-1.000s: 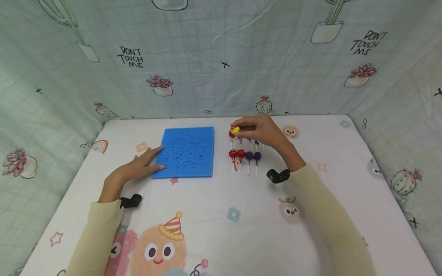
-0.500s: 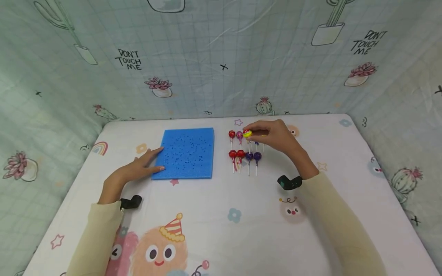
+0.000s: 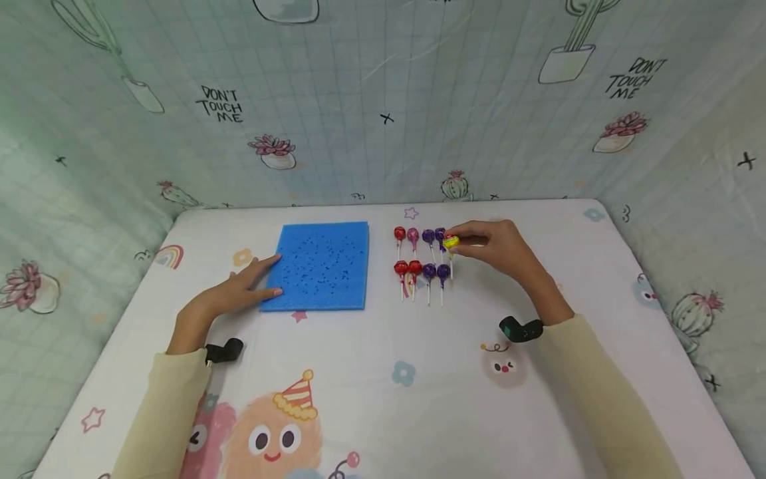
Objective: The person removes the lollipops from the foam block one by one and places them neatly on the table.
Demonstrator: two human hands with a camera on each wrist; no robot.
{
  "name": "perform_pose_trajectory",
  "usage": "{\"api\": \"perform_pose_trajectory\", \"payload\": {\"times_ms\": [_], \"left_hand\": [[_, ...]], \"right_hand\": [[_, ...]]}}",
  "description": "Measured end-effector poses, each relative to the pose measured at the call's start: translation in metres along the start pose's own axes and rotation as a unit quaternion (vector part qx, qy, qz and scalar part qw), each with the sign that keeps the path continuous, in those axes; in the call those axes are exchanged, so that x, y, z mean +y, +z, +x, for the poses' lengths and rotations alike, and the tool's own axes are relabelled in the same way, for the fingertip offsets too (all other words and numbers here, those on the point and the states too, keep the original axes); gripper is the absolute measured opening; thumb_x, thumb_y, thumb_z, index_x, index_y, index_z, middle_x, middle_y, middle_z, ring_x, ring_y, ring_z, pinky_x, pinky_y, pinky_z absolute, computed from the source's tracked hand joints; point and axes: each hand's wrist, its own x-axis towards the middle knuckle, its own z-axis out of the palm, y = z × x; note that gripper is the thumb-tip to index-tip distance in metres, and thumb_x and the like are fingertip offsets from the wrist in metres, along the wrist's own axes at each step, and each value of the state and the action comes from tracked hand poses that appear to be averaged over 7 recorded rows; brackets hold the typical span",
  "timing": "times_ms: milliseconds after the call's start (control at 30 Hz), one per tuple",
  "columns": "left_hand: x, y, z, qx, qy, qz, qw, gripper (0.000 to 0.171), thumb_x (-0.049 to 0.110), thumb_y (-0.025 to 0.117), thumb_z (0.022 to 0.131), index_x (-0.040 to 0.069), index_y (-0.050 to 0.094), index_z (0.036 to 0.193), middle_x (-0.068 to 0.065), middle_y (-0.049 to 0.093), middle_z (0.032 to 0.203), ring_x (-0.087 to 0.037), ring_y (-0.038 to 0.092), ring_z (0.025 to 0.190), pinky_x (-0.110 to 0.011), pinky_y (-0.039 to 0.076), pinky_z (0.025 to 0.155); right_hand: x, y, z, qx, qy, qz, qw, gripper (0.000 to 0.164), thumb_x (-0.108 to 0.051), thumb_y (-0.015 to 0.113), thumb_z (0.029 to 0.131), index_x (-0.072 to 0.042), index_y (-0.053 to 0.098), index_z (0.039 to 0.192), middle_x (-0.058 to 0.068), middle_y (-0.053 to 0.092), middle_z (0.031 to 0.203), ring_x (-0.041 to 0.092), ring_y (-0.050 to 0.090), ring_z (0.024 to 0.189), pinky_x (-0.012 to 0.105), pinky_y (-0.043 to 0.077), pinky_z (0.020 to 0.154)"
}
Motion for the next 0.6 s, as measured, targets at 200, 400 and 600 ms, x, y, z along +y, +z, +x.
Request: {"api": "perform_pose_trajectory", "payload": {"times_ms": [200, 400, 600], "left_hand": [[-0.001, 0.000, -0.002, 0.004, -0.003, -0.004, 1.0000, 0.086, 0.047, 0.062, 0.099, 0.011, 0.017, 0.164, -0.024, 0.008, 0.168, -0.048, -0.007, 0.153, -0.077, -0.008, 0.113], [-0.001, 0.002, -0.002, 0.000, -0.008, -0.004, 1.0000, 0.088, 0.049, 0.063, 0.098, 0.012, 0.018, 0.164, -0.023, 0.010, 0.168, -0.047, -0.006, 0.154, -0.077, -0.008, 0.113], [0.003, 0.002, 0.000, 0.002, -0.004, -0.006, 1.0000, 0.087, 0.048, 0.063, 0.098, 0.012, 0.018, 0.164, -0.022, 0.009, 0.169, -0.047, -0.006, 0.154, -0.076, -0.008, 0.114]], "right_hand": [[0.003, -0.001, -0.004, 0.007, -0.015, -0.013, 1.000, 0.027, -0.015, 0.079, 0.090, -0.013, 0.077, 0.118, 0.005, 0.070, 0.107, -0.002, 0.064, 0.089, 0.010, 0.052, 0.074], [0.008, -0.003, -0.011, 0.010, -0.026, -0.040, 0.999, 0.026, -0.016, 0.080, 0.089, -0.016, 0.079, 0.115, 0.000, 0.070, 0.101, 0.004, 0.058, 0.085, 0.010, 0.049, 0.069], [0.014, -0.008, -0.015, 0.017, -0.018, -0.064, 0.998, 0.025, -0.019, 0.080, 0.089, -0.017, 0.079, 0.114, 0.002, 0.076, 0.104, 0.006, 0.054, 0.083, 0.016, 0.044, 0.063]]}}
